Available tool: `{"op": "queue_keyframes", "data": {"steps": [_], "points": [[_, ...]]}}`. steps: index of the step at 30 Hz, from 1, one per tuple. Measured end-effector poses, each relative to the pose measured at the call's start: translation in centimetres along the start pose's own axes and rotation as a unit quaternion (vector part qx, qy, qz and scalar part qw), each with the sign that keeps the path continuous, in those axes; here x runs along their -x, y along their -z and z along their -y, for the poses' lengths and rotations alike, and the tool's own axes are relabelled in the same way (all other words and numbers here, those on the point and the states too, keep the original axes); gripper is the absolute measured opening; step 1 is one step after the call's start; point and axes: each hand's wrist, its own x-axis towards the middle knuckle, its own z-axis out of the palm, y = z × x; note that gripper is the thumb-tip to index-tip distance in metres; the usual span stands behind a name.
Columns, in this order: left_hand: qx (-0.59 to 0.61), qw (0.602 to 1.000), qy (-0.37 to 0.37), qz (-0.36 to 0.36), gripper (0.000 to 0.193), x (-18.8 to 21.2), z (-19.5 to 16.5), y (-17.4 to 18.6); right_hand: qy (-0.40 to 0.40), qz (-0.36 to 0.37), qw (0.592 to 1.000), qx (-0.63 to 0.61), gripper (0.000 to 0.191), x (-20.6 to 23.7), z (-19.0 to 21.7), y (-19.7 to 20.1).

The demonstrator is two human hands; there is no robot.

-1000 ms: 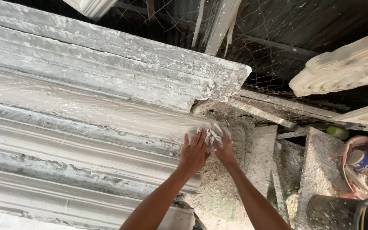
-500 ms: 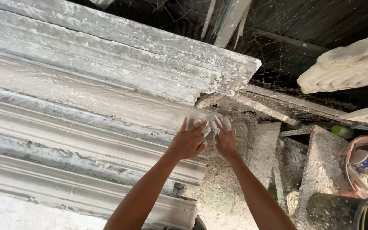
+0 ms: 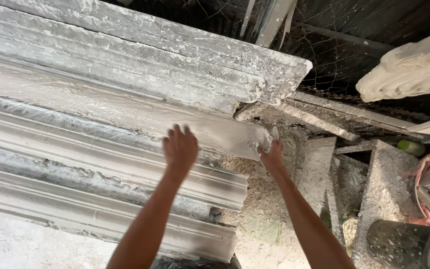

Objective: The person dips a bundle of white fibers into a bucket of liquid and spreads the wet fibers along the grooves of long plaster molding pieces. They then use a sponge and their hands to smooth and press the fiber coating over the molding surfaces.

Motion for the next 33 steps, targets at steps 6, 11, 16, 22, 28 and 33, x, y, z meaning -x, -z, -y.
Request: {"op": "queue_keyframes", "data": {"steps": [6, 11, 16, 22, 28, 33], "points": [[0.077, 0.992, -0.067, 0.079, 0.033, 7.4, -6.9, -3.5, 0.150, 0.088, 0.915, 0.364, 0.066, 3.5, 5.8, 4.7], [0.097, 0.989, -0.078, 0.075, 0.026, 9.4, -7.8, -4.3, 0.278, 0.207, 0.703, 0.621, 0.090, 3.1, 10.3, 5.2], [0.094, 0.992, -0.069, 0.045, 0.025, 9.4, -7.8, -5.5, 0.417, 0.175, 0.668, 0.591, 0.083, 0.6, 11.4, 1.2], [0.105, 0.992, -0.069, -0.001, 0.029, 8.9, -8.8, -6.6, 0.438, 0.129, 0.779, 0.431, 0.069, -2.1, 15.3, -3.7], [0.166, 0.985, -0.031, 0.041, 0.048, 8.5, -10.3, -6.9, 0.394, 0.113, 0.799, 0.440, 0.054, -2.7, 16.8, -0.9], [0.208, 0.976, -0.005, 0.065, 0.047, 8.1, -10.0, -6.9, 0.354, 0.207, 0.744, 0.527, 0.083, 0.9, 13.4, 2.0]]}}
